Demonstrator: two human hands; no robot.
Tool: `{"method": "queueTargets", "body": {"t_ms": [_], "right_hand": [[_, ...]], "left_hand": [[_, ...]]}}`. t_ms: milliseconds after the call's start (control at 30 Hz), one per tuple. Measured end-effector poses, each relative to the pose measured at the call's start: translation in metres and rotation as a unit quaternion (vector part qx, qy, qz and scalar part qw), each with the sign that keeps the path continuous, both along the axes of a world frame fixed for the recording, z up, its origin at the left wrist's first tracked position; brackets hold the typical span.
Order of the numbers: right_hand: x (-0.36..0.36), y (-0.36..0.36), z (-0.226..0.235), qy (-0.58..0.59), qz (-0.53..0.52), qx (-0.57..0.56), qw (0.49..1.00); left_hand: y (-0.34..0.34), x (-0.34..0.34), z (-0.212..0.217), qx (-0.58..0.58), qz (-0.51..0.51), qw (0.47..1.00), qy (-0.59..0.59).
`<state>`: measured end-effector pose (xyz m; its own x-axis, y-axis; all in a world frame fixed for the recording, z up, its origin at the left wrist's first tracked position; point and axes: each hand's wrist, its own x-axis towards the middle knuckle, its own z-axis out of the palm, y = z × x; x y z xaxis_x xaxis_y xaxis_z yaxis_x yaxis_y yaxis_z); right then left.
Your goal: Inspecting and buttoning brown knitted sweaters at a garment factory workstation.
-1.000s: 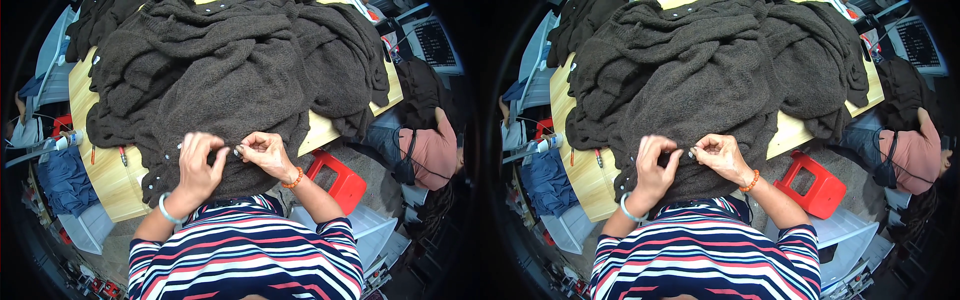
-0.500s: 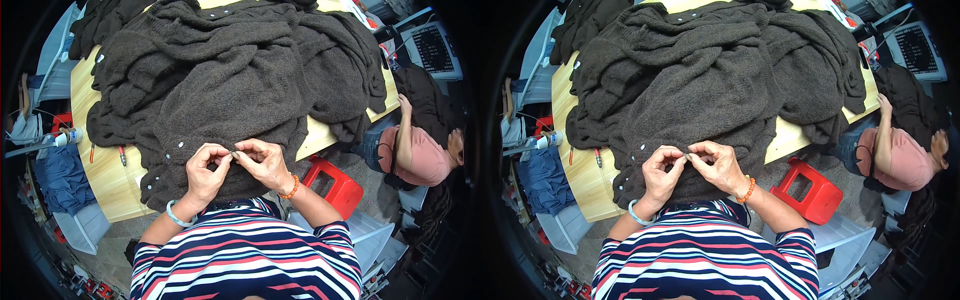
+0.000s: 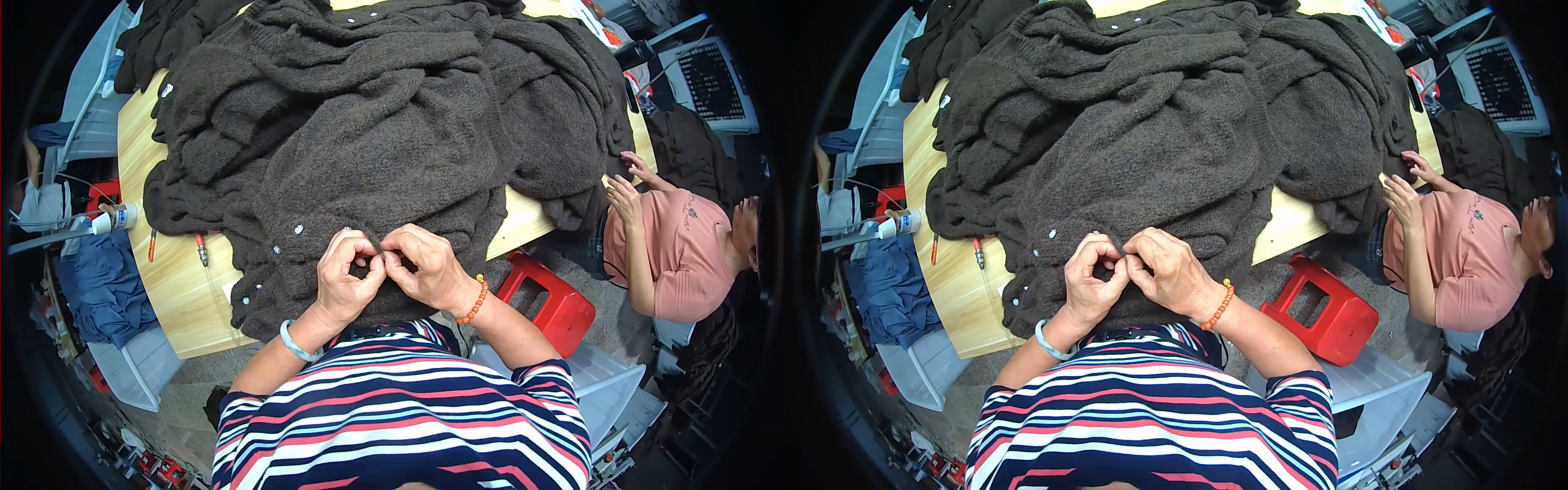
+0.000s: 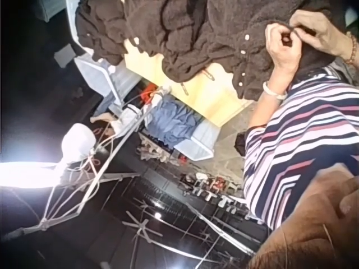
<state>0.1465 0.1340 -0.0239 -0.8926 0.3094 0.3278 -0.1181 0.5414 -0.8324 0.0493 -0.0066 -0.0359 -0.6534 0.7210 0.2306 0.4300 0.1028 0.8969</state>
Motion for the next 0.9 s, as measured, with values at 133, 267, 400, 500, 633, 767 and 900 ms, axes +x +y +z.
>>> {"method": "queueTargets", "body": {"t_ms": [133, 267, 400, 500, 633, 767, 900], "right_hand": [[0.001, -0.001, -0.002, -0.054, 0.004, -0.089, 0.995], [0.002, 0.002, -0.002, -0.094, 0.002, -0.136, 0.986], [0.002, 0.008, 0.003, -0.160, 0.011, -0.187, 0.969], [0.002, 0.010, -0.006, -0.194, 0.017, -0.281, 0.940], [0.003, 0.014, -0.012, -0.221, 0.039, -0.420, 0.879], [0.002, 0.017, -0.017, -0.235, 0.050, -0.522, 0.818], [0.001, 0.017, -0.014, -0.232, 0.031, -0.562, 0.793]], "left_hand": [[0.000, -0.001, 0.000, 0.000, -0.009, 1.000, 0.019], [-0.001, -0.002, -0.002, -0.002, -0.027, 0.999, 0.027], [-0.001, -0.003, -0.003, -0.006, -0.044, 0.999, 0.031], [0.000, -0.005, -0.002, -0.002, -0.061, 0.998, 0.024], [-0.003, -0.007, -0.002, -0.005, -0.076, 0.997, -0.007], [-0.004, -0.009, -0.003, 0.006, -0.081, 0.993, -0.085], [-0.004, -0.011, -0.007, 0.031, -0.091, 0.988, -0.124]]}}
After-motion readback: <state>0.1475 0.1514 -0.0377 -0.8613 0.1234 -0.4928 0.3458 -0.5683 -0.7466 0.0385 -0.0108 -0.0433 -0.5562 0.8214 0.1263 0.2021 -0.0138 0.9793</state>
